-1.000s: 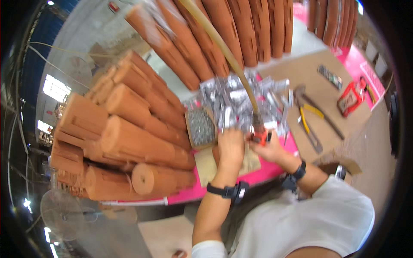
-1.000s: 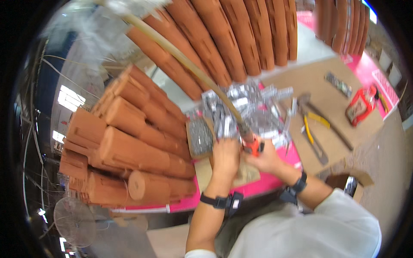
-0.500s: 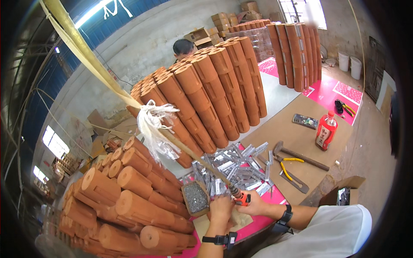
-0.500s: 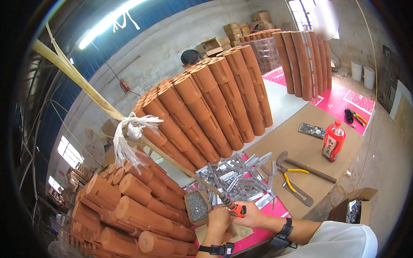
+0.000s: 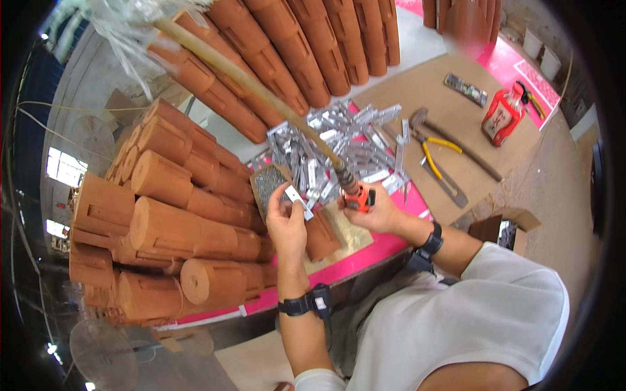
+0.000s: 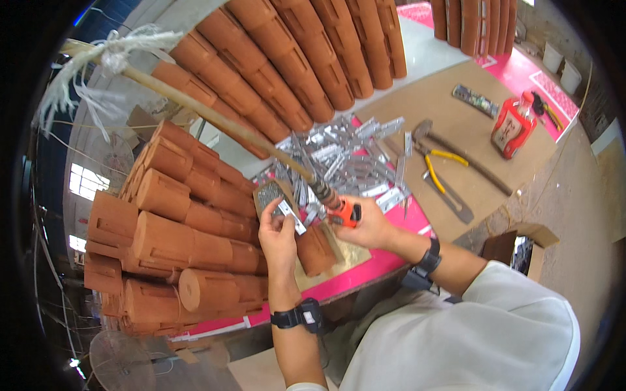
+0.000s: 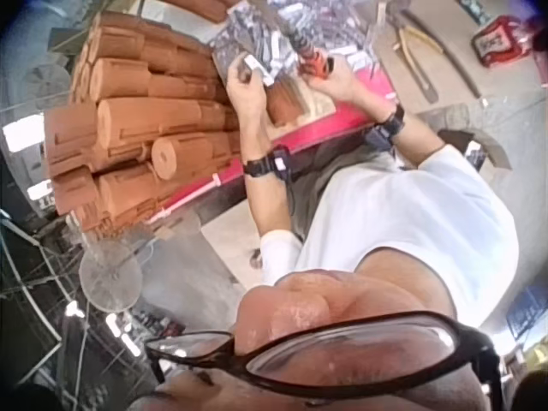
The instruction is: Assembling wooden or bamboo components using a pneumatic screwdriver and metal fasteners.
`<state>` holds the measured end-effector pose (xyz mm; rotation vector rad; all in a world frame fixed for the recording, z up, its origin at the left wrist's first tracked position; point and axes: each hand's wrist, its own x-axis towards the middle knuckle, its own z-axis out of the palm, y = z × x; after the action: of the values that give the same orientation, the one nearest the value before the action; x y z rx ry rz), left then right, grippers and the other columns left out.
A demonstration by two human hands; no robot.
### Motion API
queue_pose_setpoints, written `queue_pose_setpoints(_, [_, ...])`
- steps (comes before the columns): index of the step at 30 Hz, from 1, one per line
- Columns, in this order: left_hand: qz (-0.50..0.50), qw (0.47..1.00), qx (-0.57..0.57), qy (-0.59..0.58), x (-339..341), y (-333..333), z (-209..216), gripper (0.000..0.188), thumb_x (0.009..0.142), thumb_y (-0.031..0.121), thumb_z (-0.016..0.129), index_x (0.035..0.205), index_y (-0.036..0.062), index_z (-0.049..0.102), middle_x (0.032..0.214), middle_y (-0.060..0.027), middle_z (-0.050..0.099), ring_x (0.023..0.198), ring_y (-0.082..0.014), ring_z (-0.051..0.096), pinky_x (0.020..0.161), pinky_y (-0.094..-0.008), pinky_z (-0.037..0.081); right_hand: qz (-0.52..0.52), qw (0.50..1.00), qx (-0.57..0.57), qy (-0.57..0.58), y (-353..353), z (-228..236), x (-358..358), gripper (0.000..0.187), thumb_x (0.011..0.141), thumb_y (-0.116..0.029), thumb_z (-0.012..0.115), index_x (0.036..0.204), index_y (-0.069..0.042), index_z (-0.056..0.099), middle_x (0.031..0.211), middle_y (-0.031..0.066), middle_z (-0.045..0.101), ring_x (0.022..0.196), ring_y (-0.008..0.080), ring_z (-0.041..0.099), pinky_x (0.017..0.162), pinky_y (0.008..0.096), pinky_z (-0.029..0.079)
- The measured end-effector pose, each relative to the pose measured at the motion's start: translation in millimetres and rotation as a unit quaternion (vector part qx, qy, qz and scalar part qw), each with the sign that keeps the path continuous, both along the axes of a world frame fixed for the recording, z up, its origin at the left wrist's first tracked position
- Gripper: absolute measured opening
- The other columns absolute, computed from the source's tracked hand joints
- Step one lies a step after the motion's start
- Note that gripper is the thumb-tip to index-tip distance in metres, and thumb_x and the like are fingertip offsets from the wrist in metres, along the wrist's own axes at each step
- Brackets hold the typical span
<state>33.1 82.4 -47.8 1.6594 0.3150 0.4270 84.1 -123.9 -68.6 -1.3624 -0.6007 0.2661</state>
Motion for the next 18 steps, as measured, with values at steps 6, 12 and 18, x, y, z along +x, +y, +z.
queue_pose_setpoints(6, [-0.006, 0.991, 0.117, 0.066, -18.0, 9.1, -1.4, 0.039, 0.094, 0.000, 0.064, 0.132, 0.0006, 0.057, 0.084, -0.0030, 0.068, 0.073, -0.0068, 0.060, 0.066, -0.0238, 0.046, 0.017, 0.999, -0.030, -0.011, -0.3, -0.2, -1.2, 0.020, 0.080, -0.002, 0.067, 0.100, -0.003, 0.064, 0.092, 0.0014, 0.066, 0.085, 0.0084, 0.060, 0.078, 0.0280, 0.051])
queue_pose_setpoints(12, [-0.039, 0.963, 0.242, 0.111, -7.5, -1.1, 2.6, 0.038, 0.089, 0.007, 0.071, 0.126, 0.0006, 0.062, 0.080, -0.0067, 0.069, 0.073, -0.0128, 0.064, 0.066, -0.0288, 0.050, 0.031, 0.999, -0.022, 0.010, -0.5, -1.1, -7.8, 0.021, 0.080, -0.002, 0.066, 0.101, -0.003, 0.063, 0.092, 0.0009, 0.066, 0.085, 0.0078, 0.060, 0.077, 0.0275, 0.051])
queue_pose_setpoints(18, [-0.022, 0.931, 0.335, 0.144, -1.6, -7.6, 12.8, 0.041, 0.083, 0.014, 0.075, 0.120, 0.0006, 0.065, 0.080, -0.0110, 0.070, 0.072, -0.0217, 0.067, 0.069, -0.0357, 0.053, 0.027, 0.999, -0.022, 0.021, 1.4, -3.8, -4.1, 0.022, 0.080, -0.002, 0.067, 0.102, -0.003, 0.063, 0.092, 0.0009, 0.066, 0.085, 0.0078, 0.060, 0.077, 0.0271, 0.051])
